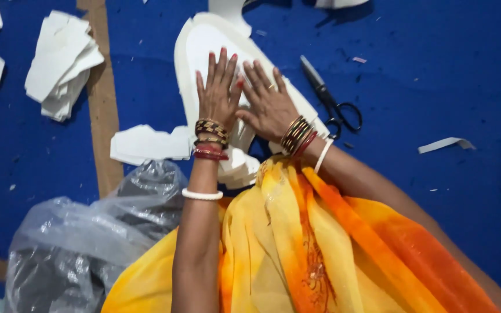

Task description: Organizing and stacking white foam shoe components on the floor.

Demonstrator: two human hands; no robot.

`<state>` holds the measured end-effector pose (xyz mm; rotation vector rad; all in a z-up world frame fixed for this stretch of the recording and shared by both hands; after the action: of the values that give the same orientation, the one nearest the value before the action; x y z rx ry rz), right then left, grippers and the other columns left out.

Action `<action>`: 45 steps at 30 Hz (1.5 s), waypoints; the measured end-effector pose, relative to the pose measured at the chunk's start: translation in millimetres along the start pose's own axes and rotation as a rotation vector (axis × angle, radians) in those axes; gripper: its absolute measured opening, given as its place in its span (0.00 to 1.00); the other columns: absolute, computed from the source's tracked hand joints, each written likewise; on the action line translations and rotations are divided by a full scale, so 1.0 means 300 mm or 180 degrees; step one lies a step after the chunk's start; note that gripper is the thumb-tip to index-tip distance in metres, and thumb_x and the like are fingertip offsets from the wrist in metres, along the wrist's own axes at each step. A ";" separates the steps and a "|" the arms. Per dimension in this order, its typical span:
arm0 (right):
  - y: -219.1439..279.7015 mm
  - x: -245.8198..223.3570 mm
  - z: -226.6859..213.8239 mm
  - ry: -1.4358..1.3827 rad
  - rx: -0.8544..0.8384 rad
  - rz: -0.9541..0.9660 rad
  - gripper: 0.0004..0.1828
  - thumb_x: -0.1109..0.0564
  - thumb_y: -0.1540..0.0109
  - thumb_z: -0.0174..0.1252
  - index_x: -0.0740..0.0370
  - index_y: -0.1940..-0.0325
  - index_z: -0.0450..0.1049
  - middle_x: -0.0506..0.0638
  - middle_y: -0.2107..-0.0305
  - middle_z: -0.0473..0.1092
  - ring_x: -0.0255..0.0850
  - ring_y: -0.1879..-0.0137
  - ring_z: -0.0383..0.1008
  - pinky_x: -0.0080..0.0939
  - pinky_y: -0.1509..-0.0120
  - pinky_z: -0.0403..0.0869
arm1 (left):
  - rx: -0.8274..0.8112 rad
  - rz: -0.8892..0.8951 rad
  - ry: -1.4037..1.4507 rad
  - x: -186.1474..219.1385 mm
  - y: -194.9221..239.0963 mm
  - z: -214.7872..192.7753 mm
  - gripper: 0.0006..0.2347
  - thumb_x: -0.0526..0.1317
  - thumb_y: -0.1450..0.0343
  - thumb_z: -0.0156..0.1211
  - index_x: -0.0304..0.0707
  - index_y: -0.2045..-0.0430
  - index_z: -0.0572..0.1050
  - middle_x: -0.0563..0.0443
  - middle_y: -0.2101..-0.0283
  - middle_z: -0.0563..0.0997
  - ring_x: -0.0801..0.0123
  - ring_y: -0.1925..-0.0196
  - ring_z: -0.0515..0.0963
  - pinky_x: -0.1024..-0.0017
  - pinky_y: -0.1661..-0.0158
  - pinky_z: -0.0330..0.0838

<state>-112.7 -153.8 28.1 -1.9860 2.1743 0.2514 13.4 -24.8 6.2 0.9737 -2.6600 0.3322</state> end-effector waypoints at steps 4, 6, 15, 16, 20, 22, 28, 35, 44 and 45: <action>0.025 -0.019 -0.023 -0.0038 -0.0006 0.0154 0.50 0.22 0.34 0.21 0.55 0.18 0.35 0.51 0.21 0.31 0.43 0.17 0.25 0.59 0.18 0.26 | -0.0241 0.0072 -0.0182 0.017 -0.018 -0.013 0.34 0.68 0.25 0.21 0.59 0.23 0.47 0.63 0.20 0.41 0.67 0.18 0.38 0.43 0.24 0.32; 0.073 -0.037 0.000 -0.0078 0.0327 0.0270 0.52 0.21 0.33 0.20 0.58 0.17 0.38 0.55 0.21 0.33 0.46 0.16 0.27 0.61 0.17 0.28 | -0.0313 -0.0024 -0.0510 0.040 -0.010 -0.023 0.36 0.71 0.26 0.23 0.58 0.23 0.45 0.62 0.20 0.40 0.66 0.19 0.38 0.44 0.25 0.32; 0.410 0.029 -0.013 -0.0462 0.0349 0.0029 0.49 0.26 0.34 0.43 0.57 0.19 0.46 0.52 0.22 0.42 0.45 0.17 0.33 0.64 0.18 0.33 | -0.0637 -0.0247 -0.0811 0.070 -0.029 -0.057 0.35 0.68 0.25 0.31 0.55 0.23 0.44 0.58 0.21 0.38 0.61 0.20 0.37 0.39 0.29 0.32; 0.469 0.094 -0.021 -0.0447 0.0350 0.0081 0.49 0.26 0.34 0.43 0.57 0.19 0.46 0.52 0.22 0.42 0.45 0.17 0.33 0.64 0.18 0.33 | -0.0651 -0.0198 -0.0791 -0.014 -0.011 -0.038 0.35 0.68 0.25 0.31 0.55 0.23 0.44 0.58 0.21 0.38 0.61 0.20 0.37 0.39 0.29 0.32; 0.773 0.413 -0.100 -0.0242 0.0898 0.1376 0.44 0.47 0.37 0.60 0.56 0.19 0.53 0.59 0.21 0.42 0.58 0.16 0.33 0.66 0.19 0.40 | 0.0024 0.0308 0.1148 -0.091 0.134 -0.209 0.26 0.54 0.20 0.23 0.53 0.24 0.51 0.51 0.21 0.47 0.56 0.19 0.51 0.48 0.26 0.51; 1.019 0.560 -0.115 -0.0126 0.1180 0.2016 0.45 0.52 0.37 0.63 0.58 0.19 0.53 0.62 0.21 0.42 0.63 0.17 0.34 0.71 0.20 0.44 | 0.0034 0.0021 0.2196 -0.034 0.240 -0.355 0.28 0.58 0.20 0.32 0.51 0.24 0.53 0.48 0.23 0.51 0.55 0.21 0.58 0.53 0.28 0.62; 1.283 0.699 -0.012 0.0498 0.1058 0.3198 0.46 0.46 0.37 0.62 0.64 0.19 0.53 0.74 0.26 0.47 0.72 0.20 0.43 0.73 0.24 0.52 | 0.0295 0.0010 0.0264 -0.138 0.624 -0.463 0.28 0.32 0.29 0.60 0.41 0.30 0.64 0.37 0.33 0.70 0.46 0.29 0.66 0.51 0.31 0.62; 0.918 0.592 0.023 0.0362 0.0610 0.2243 0.37 0.41 0.41 0.60 0.52 0.29 0.65 0.67 0.25 0.47 0.66 0.20 0.44 0.72 0.26 0.53 | 0.0332 -0.0448 0.0047 -0.244 0.833 -0.343 0.28 0.34 0.33 0.59 0.40 0.34 0.66 0.36 0.36 0.72 0.43 0.33 0.69 0.50 0.34 0.61; 0.738 1.514 -0.183 0.0528 0.0798 0.3189 0.34 0.51 0.39 0.65 0.67 0.32 0.66 0.72 0.30 0.53 0.68 0.26 0.53 0.67 0.29 0.61 | 0.0433 -0.0333 0.0033 -0.728 1.068 0.002 0.22 0.44 0.26 0.51 0.34 0.38 0.71 0.38 0.37 0.75 0.48 0.38 0.74 0.52 0.39 0.68; 0.754 1.619 -0.172 0.0672 0.0775 0.3304 0.35 0.53 0.38 0.65 0.70 0.31 0.64 0.73 0.31 0.54 0.67 0.28 0.56 0.64 0.29 0.63 | 0.0332 -0.0265 -0.0047 -0.836 1.135 0.054 0.23 0.46 0.26 0.50 0.33 0.38 0.71 0.37 0.36 0.74 0.48 0.38 0.73 0.52 0.39 0.69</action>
<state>-381.8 -614.7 -43.2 -0.6389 2.9889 -0.1030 -30.3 371.9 -134.5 1.1187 -2.6287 0.4506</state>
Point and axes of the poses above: each hand's wrist, its own y-axis away from the middle knuckle, its own z-axis out of the palm, x = y × z, the point moved 1 cm from there along -y, towards the middle knuckle
